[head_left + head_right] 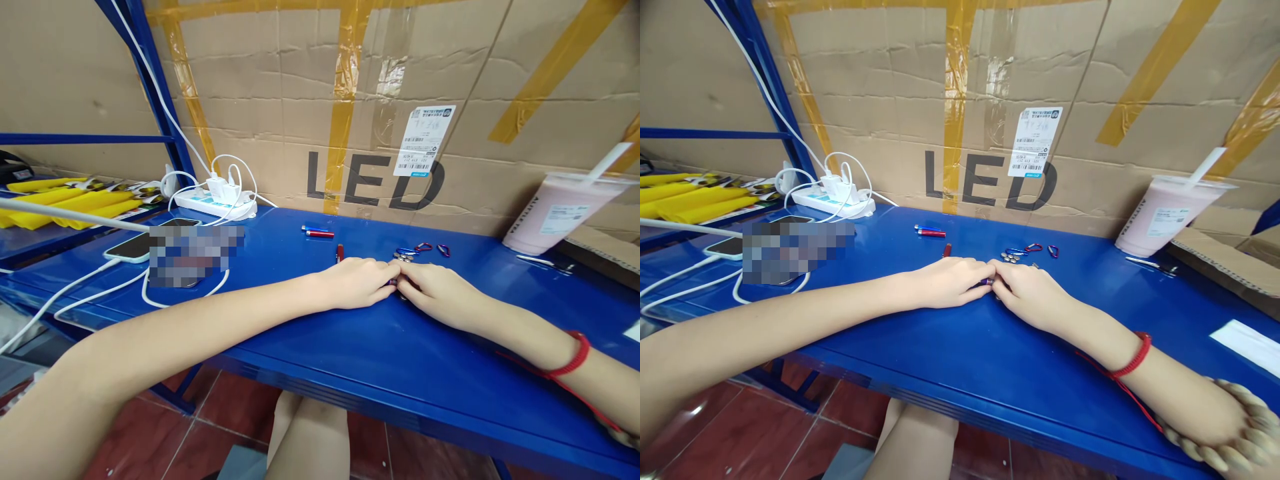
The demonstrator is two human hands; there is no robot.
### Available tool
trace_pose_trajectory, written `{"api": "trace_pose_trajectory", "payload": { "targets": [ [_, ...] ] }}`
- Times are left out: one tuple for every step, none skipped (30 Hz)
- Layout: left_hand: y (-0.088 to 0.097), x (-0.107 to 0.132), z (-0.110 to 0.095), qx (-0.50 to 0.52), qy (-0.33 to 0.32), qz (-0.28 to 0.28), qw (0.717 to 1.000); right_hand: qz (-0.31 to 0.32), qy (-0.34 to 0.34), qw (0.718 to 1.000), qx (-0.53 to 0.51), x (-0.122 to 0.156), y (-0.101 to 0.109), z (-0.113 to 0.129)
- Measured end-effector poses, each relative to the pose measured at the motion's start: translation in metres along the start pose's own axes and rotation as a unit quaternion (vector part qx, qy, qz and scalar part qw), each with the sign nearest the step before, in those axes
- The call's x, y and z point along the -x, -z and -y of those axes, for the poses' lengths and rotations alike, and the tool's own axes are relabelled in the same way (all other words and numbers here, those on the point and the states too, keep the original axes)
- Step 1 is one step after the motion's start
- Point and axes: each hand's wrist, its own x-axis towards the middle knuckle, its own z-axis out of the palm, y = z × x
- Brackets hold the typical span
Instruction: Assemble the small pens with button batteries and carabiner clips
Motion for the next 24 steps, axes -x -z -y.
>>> {"api": "trace_pose_trajectory", "payload": {
  "targets": [
    [0.0001, 0.0001, -0.0003, 0.000, 0.000, 0.001, 1.000, -0.002, 0.000, 1.000, 0.000, -0.0001, -0.0002, -0.0001],
    [0.0002, 0.0002, -0.0006, -0.001, -0.001, 0.000, 1.000, -0.005, 0.001, 1.000, 0.000, -0.0001, -0.0005, -0.0003],
    [0.0002, 0.0003, -0.0009, -0.001, -0.002, 0.000, 1.000, -0.006, 0.001, 1.000, 0.001, -0.0002, -0.0007, -0.0006],
    [0.0001, 0.0003, -0.0010, -0.001, -0.003, -0.001, 1.000, -0.006, 0.002, 1.000, 0.001, -0.0002, -0.0010, -0.0008],
    [0.0001, 0.0004, -0.0011, 0.000, -0.003, -0.001, 1.000, -0.006, 0.003, 1.000, 0.002, -0.0003, -0.0012, -0.0011],
    [0.0000, 0.0004, -0.0010, 0.000, -0.002, -0.001, 1.000, -0.005, 0.004, 1.000, 0.002, -0.0004, -0.0013, -0.0013],
    [-0.0001, 0.0004, -0.0009, 0.000, -0.001, -0.001, 1.000, -0.004, 0.004, 1.000, 0.002, -0.0004, -0.0012, -0.0015],
    [-0.0002, 0.0004, -0.0007, 0.001, -0.001, -0.001, 1.000, -0.003, 0.003, 1.000, 0.002, -0.0005, -0.0011, -0.0016],
    [-0.0002, 0.0004, -0.0006, 0.001, -0.001, -0.002, 1.000, -0.001, 0.002, 1.000, 0.002, -0.0006, -0.0008, -0.0016],
    [-0.0002, 0.0004, -0.0004, 0.001, -0.001, -0.003, 1.000, 0.001, 0.001, 1.000, 0.002, -0.0006, -0.0005, -0.0015],
    [-0.0001, 0.0003, -0.0002, 0.001, -0.002, -0.004, 1.000, 0.002, 0.000, 1.000, 0.002, -0.0007, -0.0002, -0.0014],
    [0.0000, 0.0002, -0.0001, 0.001, -0.003, -0.006, 1.000, 0.004, 0.000, 1.000, 0.001, -0.0007, 0.0001, -0.0011],
    [0.0001, 0.0001, 0.0000, 0.002, -0.004, -0.007, 1.000, 0.005, 0.000, 1.000, 0.001, -0.0007, 0.0004, -0.0009],
    [0.0001, 0.0000, 0.0001, 0.001, -0.003, -0.007, 1.000, 0.005, -0.001, 1.000, 0.002, -0.0006, 0.0006, -0.0007],
    [0.0000, -0.0001, 0.0002, 0.002, -0.004, -0.007, 1.000, 0.005, -0.001, 1.000, 0.002, -0.0005, 0.0006, -0.0005],
    [-0.0001, -0.0002, 0.0002, 0.003, -0.004, -0.007, 1.000, 0.003, -0.002, 1.000, 0.003, -0.0004, 0.0006, -0.0004],
    [-0.0004, -0.0002, 0.0003, 0.004, -0.005, -0.007, 1.000, 0.002, -0.003, 1.000, 0.004, -0.0003, 0.0004, -0.0003],
    [-0.0007, -0.0003, 0.0004, 0.005, -0.005, -0.006, 1.000, -0.001, -0.003, 1.000, 0.004, -0.0002, 0.0001, -0.0003],
    [-0.0010, -0.0004, 0.0005, 0.006, -0.004, -0.005, 1.000, -0.004, -0.003, 1.000, 0.004, -0.0001, -0.0003, -0.0003],
    [-0.0013, -0.0004, 0.0006, 0.005, -0.003, -0.005, 1.000, -0.007, -0.003, 1.000, 0.004, 0.0000, -0.0006, -0.0004],
    [-0.0016, -0.0005, 0.0007, 0.003, -0.003, -0.004, 1.000, -0.007, -0.004, 1.000, 0.005, 0.0001, -0.0008, -0.0003],
    [-0.0019, -0.0005, 0.0007, 0.001, -0.003, -0.004, 1.000, -0.006, -0.005, 1.000, 0.006, 0.0001, -0.0009, -0.0003],
    [-0.0020, -0.0006, 0.0007, -0.002, -0.003, -0.004, 1.000, -0.003, -0.006, 1.000, 0.006, 0.0001, -0.0010, -0.0002],
    [-0.0021, -0.0006, 0.0007, -0.004, -0.003, -0.004, 1.000, 0.000, -0.009, 1.000, 0.007, 0.0001, -0.0008, 0.0000]
  ]
}}
